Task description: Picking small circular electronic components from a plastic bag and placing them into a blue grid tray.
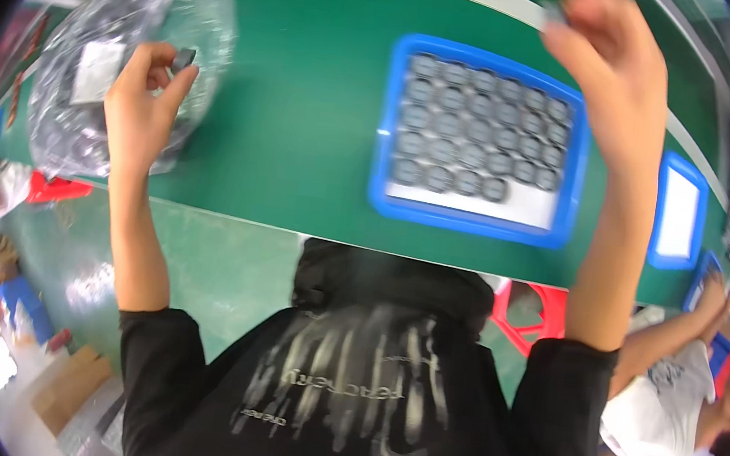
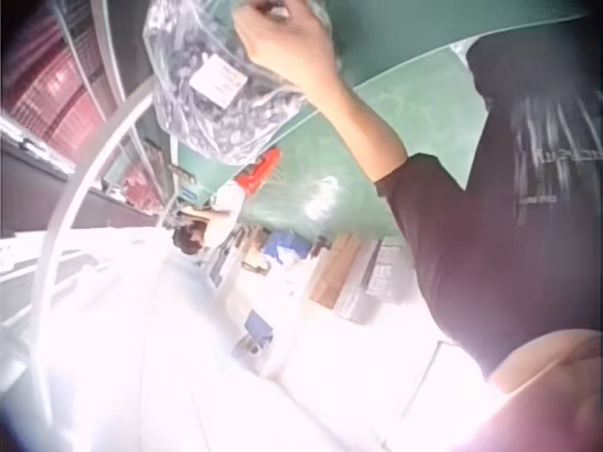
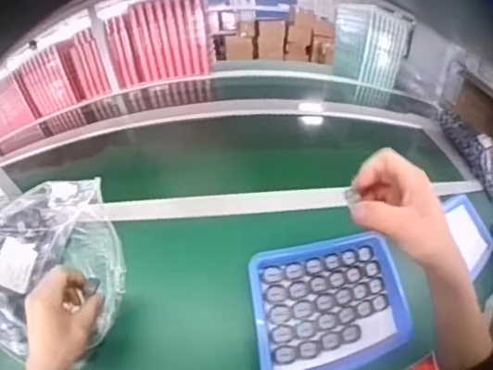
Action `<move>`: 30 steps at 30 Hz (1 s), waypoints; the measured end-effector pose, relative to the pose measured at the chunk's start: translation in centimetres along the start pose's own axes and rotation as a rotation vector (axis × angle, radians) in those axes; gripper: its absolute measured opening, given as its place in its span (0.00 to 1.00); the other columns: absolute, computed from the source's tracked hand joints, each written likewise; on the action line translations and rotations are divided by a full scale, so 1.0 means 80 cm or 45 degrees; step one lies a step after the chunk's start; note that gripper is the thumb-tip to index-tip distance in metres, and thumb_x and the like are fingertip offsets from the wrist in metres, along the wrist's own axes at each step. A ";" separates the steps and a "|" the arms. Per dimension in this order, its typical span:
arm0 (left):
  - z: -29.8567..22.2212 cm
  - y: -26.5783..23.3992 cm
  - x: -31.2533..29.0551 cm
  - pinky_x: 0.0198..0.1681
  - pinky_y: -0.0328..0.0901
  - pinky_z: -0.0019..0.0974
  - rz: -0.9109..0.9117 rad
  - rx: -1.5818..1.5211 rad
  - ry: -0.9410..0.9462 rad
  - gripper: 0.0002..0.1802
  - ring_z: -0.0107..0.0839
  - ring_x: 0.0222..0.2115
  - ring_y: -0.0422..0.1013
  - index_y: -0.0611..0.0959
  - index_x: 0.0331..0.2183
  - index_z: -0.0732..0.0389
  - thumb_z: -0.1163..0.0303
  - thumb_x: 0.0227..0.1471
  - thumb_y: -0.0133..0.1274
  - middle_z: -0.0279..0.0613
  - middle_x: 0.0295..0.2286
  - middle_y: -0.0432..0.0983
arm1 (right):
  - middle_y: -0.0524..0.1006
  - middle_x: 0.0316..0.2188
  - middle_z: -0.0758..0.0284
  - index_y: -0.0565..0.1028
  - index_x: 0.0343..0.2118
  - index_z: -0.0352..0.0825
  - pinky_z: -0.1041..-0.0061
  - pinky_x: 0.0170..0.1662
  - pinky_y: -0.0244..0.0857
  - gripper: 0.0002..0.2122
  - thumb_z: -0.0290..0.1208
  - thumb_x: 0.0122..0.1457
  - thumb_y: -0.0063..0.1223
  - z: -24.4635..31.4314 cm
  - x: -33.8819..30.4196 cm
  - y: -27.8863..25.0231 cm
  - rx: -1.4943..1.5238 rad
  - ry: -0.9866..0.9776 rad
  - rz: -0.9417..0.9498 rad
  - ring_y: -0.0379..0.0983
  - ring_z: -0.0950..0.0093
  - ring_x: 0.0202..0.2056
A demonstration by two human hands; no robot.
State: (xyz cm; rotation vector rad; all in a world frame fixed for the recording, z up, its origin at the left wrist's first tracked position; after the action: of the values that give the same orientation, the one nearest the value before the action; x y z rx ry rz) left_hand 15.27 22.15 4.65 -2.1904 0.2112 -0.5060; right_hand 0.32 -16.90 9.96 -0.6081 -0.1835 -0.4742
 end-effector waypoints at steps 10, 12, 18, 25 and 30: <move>-0.111 0.089 -0.063 0.43 0.68 0.42 0.293 -0.132 0.604 0.14 0.44 0.43 0.72 0.80 0.39 0.62 0.82 0.48 0.61 0.43 0.42 0.76 | 0.78 0.44 0.61 0.79 0.39 0.30 0.66 0.51 0.68 0.11 0.23 0.52 0.65 -0.080 -0.241 -0.087 -1.007 0.031 -0.186 0.74 0.62 0.45; -0.107 0.086 -0.069 0.43 0.68 0.42 0.358 -0.085 0.639 0.14 0.44 0.42 0.72 0.80 0.39 0.62 0.83 0.48 0.60 0.43 0.41 0.77 | 0.78 0.45 0.61 0.79 0.40 0.30 0.65 0.53 0.67 0.11 0.22 0.52 0.64 -0.088 -0.244 -0.099 -0.879 0.027 -0.105 0.73 0.60 0.47; -0.112 0.095 -0.080 0.40 0.69 0.40 0.379 -0.013 0.649 0.13 0.41 0.39 0.73 0.83 0.39 0.64 0.84 0.48 0.60 0.42 0.38 0.76 | 0.78 0.46 0.60 0.81 0.39 0.30 0.66 0.52 0.67 0.11 0.18 0.52 0.62 -0.104 -0.243 -0.114 -0.729 -0.032 -0.009 0.73 0.61 0.48; -0.123 0.092 -0.080 0.38 0.68 0.38 0.296 -0.005 0.855 0.10 0.40 0.36 0.73 0.84 0.36 0.66 0.84 0.48 0.61 0.42 0.35 0.76 | 0.78 0.45 0.62 0.82 0.37 0.29 0.68 0.48 0.69 0.09 0.17 0.51 0.63 -0.101 -0.240 -0.114 -0.706 -0.067 0.054 0.73 0.63 0.46; -0.123 0.100 -0.083 0.36 0.68 0.38 0.277 -0.009 0.821 0.09 0.39 0.35 0.72 0.84 0.34 0.66 0.84 0.48 0.62 0.42 0.35 0.76 | 0.78 0.43 0.62 0.82 0.37 0.31 0.69 0.48 0.69 0.10 0.18 0.50 0.64 -0.110 -0.252 -0.113 -0.694 -0.008 -0.035 0.73 0.64 0.45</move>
State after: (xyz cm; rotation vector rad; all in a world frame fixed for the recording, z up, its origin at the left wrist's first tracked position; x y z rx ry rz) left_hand 5.28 12.26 1.98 -1.9149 0.7842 -1.0711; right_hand -21.44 -21.07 1.35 -1.1412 -0.0663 -0.5526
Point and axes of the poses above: each hand's wrist, its own x-axis towards the middle knuckle, its own y-axis out of the palm, z = x × y, the point moved 6 cm from there along x, towards the middle knuckle
